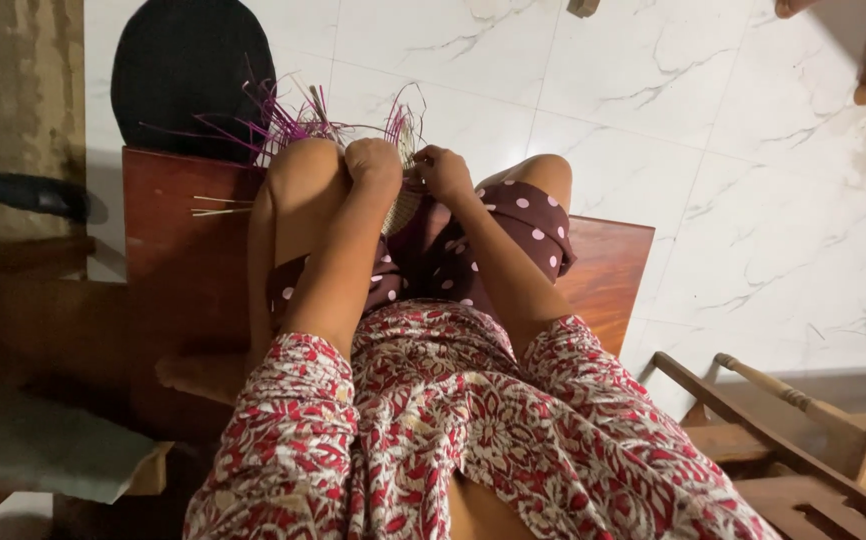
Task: A person is weaving a basket using purple and natural colored fibers while sitting on a wooden bench.
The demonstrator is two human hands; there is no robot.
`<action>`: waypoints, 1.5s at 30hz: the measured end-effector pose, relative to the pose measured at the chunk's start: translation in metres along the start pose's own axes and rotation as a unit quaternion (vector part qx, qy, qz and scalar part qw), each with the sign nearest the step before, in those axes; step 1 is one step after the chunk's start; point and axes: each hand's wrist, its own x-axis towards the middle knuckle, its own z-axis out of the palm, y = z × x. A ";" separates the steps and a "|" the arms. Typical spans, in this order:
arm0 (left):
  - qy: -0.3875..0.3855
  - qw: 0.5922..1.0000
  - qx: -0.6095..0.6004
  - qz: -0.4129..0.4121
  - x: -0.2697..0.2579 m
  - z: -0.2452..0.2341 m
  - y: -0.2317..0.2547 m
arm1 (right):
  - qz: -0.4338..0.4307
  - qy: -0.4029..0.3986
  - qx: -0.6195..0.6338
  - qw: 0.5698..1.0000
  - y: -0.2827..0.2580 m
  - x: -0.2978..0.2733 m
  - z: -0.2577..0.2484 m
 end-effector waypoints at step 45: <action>-0.039 0.996 0.081 0.021 -0.035 -0.038 0.006 | 0.011 0.048 -0.090 0.995 -0.004 -0.024 0.008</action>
